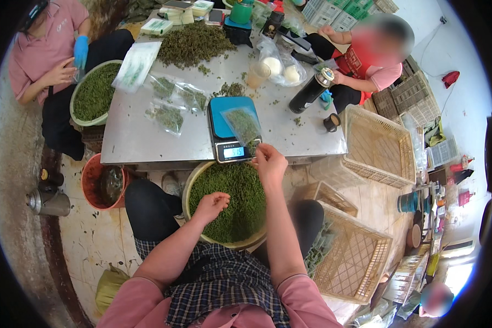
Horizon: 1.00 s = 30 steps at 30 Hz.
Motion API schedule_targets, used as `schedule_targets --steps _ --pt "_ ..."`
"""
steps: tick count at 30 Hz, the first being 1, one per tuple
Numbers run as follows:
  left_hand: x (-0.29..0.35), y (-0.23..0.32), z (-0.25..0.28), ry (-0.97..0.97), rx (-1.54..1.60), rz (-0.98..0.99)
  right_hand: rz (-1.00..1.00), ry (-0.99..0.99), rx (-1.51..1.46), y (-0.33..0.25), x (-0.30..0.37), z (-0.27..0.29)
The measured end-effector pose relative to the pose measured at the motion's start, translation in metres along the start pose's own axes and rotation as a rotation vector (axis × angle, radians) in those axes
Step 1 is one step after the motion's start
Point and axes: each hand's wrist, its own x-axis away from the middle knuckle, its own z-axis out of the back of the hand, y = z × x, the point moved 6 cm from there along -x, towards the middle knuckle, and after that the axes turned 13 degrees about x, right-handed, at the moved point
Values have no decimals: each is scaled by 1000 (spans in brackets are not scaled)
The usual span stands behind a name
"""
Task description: The person sorts green tea leaves by hand from a large bowl, removes debris, and places portions into small plastic bags on a digital scale. They then transfer the filled bags into a nearby basket. Other workers are visible in the background performing similar tasks.
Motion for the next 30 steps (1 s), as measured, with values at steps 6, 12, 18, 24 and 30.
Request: schedule_targets --steps 6,12,18,24,30 --pt "0 1 -2 8 4 -44 23 -309 467 73 73 -16" --pt "-1 2 -1 16 -30 -75 -85 -803 954 154 154 -69" --pt "-2 -5 4 32 -24 -64 -4 -808 766 98 140 -45" --pt "-4 -7 3 24 -72 -64 292 -13 198 27 72 11" --pt "-1 2 1 29 -69 -48 394 311 339 -10 34 13"
